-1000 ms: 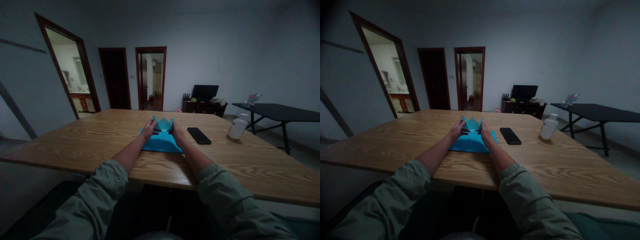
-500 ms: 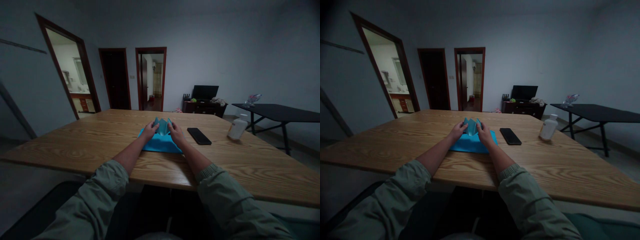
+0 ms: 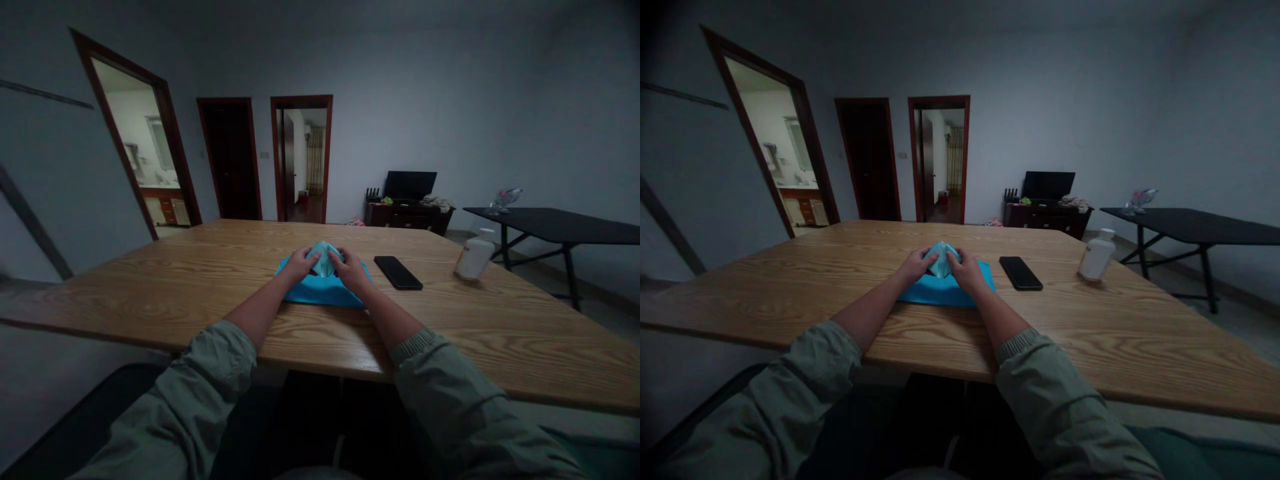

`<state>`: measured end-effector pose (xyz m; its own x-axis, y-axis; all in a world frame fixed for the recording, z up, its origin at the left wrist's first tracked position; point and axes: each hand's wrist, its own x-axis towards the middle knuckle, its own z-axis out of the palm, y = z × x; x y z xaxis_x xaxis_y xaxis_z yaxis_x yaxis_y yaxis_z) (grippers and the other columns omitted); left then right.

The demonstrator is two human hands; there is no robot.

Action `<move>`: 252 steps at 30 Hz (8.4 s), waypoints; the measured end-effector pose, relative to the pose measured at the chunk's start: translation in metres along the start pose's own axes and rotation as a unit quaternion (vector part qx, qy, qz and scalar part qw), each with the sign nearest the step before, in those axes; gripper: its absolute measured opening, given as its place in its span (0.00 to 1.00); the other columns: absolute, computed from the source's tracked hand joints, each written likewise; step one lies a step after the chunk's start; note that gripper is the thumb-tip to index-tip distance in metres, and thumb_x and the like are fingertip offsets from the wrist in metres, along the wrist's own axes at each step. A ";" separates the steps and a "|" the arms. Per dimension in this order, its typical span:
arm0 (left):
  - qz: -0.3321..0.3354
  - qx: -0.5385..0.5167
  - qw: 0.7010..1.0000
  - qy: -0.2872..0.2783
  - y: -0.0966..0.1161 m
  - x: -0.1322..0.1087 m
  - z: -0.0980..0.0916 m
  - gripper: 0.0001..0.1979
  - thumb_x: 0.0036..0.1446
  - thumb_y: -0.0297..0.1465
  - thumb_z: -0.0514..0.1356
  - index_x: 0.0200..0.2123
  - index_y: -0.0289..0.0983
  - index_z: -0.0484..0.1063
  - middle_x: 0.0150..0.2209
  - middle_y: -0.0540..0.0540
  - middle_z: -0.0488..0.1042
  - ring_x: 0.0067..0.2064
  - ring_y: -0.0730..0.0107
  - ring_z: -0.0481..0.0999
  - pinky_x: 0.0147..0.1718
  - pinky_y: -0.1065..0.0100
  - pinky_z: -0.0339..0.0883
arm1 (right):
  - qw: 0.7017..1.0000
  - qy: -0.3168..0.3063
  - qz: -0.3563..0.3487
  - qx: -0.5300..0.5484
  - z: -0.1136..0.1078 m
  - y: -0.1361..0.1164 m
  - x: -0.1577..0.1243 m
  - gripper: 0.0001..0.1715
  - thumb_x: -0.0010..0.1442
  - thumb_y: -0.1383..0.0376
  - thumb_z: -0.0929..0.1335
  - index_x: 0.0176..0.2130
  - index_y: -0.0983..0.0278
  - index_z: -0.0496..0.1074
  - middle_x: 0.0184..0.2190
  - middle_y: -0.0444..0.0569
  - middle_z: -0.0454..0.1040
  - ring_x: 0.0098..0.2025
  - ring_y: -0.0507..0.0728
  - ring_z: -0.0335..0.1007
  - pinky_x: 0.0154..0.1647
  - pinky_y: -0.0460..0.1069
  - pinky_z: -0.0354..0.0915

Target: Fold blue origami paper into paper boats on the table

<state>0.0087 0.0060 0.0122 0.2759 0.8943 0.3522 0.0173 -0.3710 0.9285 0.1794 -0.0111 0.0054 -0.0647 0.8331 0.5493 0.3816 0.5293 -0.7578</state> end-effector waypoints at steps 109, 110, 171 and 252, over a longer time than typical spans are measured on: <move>-0.096 -0.039 0.994 -0.037 0.005 -0.005 0.003 0.21 0.50 0.44 0.62 0.41 0.36 0.65 0.29 0.49 0.73 0.19 0.75 0.72 0.20 0.71 0.68 | 0.991 0.005 0.066 0.112 0.002 -0.007 -0.002 0.26 0.56 0.44 0.62 0.37 0.63 0.63 0.19 0.40 0.67 0.17 0.48 0.59 0.16 0.43 0.57; -0.093 -0.036 0.994 -0.035 0.005 -0.005 0.003 0.21 0.50 0.43 0.62 0.41 0.36 0.65 0.28 0.49 0.73 0.19 0.75 0.72 0.20 0.71 0.67 | 0.991 0.003 0.068 0.113 0.002 -0.006 -0.001 0.25 0.56 0.44 0.62 0.38 0.63 0.63 0.20 0.40 0.67 0.17 0.48 0.59 0.16 0.43 0.57; 0.127 0.265 0.956 0.019 0.011 -0.014 0.010 0.20 0.57 0.32 0.54 0.53 0.38 0.68 0.51 0.44 0.73 0.51 0.62 0.72 0.52 0.64 0.62 | 0.959 -0.035 -0.003 -0.283 0.003 -0.031 -0.017 0.29 0.64 0.60 0.59 0.63 0.57 0.54 0.42 0.50 0.77 0.40 0.58 0.73 0.40 0.47 0.62; 0.038 0.051 0.989 0.131 -0.009 0.007 -0.011 0.08 0.44 0.23 0.60 0.30 0.34 0.76 0.44 0.42 0.72 0.39 0.67 0.74 0.42 0.63 0.70 | 0.993 0.027 0.110 -0.016 -0.017 0.014 0.004 0.13 0.50 0.71 0.64 0.35 0.64 0.76 0.59 0.52 0.64 0.40 0.52 0.73 0.37 0.46 0.68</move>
<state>-0.0006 0.0182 0.0080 0.0226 0.8925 0.4506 0.1062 -0.4503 0.8865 0.2001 -0.0033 0.0026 0.0716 0.9178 0.3906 0.4107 0.3297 -0.8501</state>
